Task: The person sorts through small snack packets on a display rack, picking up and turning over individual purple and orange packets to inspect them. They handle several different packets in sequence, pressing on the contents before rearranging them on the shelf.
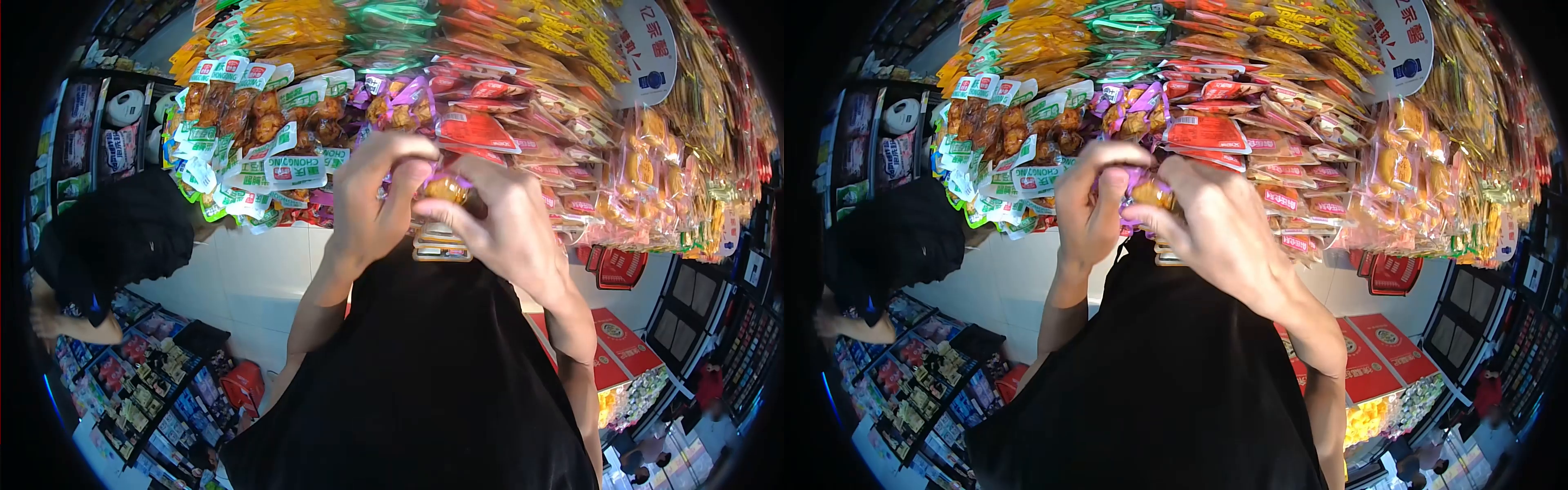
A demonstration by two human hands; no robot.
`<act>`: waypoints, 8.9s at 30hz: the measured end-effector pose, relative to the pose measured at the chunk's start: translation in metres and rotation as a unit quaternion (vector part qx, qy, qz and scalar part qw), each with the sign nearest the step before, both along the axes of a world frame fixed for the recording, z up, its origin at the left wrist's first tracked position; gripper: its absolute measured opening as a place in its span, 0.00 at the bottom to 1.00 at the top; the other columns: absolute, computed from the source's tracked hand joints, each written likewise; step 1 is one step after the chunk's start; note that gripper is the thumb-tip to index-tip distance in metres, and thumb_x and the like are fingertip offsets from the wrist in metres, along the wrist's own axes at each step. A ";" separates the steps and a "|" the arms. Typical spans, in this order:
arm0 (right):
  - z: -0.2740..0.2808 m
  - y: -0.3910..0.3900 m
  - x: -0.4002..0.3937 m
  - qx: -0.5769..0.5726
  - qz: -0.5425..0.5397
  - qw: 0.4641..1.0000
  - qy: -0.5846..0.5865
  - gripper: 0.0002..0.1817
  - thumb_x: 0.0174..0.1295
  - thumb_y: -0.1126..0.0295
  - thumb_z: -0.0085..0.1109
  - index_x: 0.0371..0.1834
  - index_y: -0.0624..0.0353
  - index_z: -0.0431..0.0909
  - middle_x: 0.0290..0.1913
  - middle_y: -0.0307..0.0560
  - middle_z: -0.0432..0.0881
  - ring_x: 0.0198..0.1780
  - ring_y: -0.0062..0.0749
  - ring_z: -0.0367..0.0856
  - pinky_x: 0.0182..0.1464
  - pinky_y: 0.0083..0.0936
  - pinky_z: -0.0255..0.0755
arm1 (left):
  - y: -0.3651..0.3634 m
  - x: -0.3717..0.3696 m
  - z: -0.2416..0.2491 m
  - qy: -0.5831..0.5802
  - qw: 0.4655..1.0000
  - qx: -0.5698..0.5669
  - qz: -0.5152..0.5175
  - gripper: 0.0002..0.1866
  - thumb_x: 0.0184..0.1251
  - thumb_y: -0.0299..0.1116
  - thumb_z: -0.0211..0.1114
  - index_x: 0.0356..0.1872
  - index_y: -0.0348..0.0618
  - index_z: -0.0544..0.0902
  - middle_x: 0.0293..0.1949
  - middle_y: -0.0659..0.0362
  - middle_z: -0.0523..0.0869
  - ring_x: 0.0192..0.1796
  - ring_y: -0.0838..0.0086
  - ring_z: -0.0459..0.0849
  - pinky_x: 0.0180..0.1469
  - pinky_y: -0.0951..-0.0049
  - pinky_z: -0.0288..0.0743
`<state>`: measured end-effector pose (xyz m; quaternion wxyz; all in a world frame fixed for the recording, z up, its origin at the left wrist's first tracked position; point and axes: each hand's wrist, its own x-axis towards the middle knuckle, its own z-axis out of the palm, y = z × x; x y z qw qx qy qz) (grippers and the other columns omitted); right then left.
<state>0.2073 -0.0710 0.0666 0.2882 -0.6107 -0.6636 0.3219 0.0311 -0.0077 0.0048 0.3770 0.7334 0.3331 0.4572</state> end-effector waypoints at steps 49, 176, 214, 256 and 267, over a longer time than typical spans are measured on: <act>-0.067 0.090 -0.046 0.096 -0.101 0.947 0.289 0.10 0.76 0.77 0.58 0.52 0.66 0.87 0.30 0.46 0.89 0.30 0.20 0.88 0.31 0.24 0.80 | 0.024 -0.052 -0.005 -0.318 0.902 -0.183 0.229 0.21 0.73 0.16 0.65 0.65 0.25 0.75 0.64 0.46 0.81 0.62 0.63 0.86 0.65 0.56 0.85; 0.019 -0.003 -0.005 -0.087 0.085 0.931 0.344 0.08 0.73 0.73 0.61 0.44 0.67 0.87 0.31 0.36 0.85 0.31 0.14 0.75 0.33 0.20 0.69 | -0.051 -0.025 0.053 -0.273 0.873 -0.381 -0.137 0.15 0.66 0.22 0.70 0.54 0.31 0.85 0.46 0.57 0.90 0.46 0.78 0.87 0.50 0.73 0.81; -0.008 -0.001 0.005 -0.059 0.085 0.914 0.393 0.28 0.83 0.48 0.51 0.36 0.63 0.81 0.25 0.29 0.70 0.28 0.15 0.63 0.29 0.23 0.58 | -0.045 -0.031 0.049 -0.180 0.921 -0.327 -0.114 0.18 0.83 0.43 0.63 0.48 0.35 0.87 0.31 0.65 0.84 0.32 0.84 0.76 0.34 0.75 0.68; -0.052 0.093 -0.024 0.024 0.191 0.923 -0.334 0.22 0.66 0.79 0.59 0.63 0.75 0.75 0.62 0.67 0.79 0.64 0.59 0.81 0.63 0.44 0.83 | 0.000 -0.035 -0.035 0.332 0.925 0.094 0.160 0.20 0.64 0.23 0.72 0.58 0.39 0.85 0.60 0.55 0.86 0.63 0.57 0.81 0.68 0.54 0.68; -0.052 0.100 -0.020 0.079 0.205 0.922 -0.320 0.31 0.58 0.83 0.64 0.68 0.71 0.75 0.59 0.67 0.81 0.60 0.61 0.84 0.60 0.47 0.83 | 0.030 -0.042 -0.038 0.248 0.952 0.122 0.132 0.14 0.64 0.15 0.64 0.48 0.36 0.89 0.49 0.52 0.90 0.51 0.54 0.85 0.57 0.57 0.80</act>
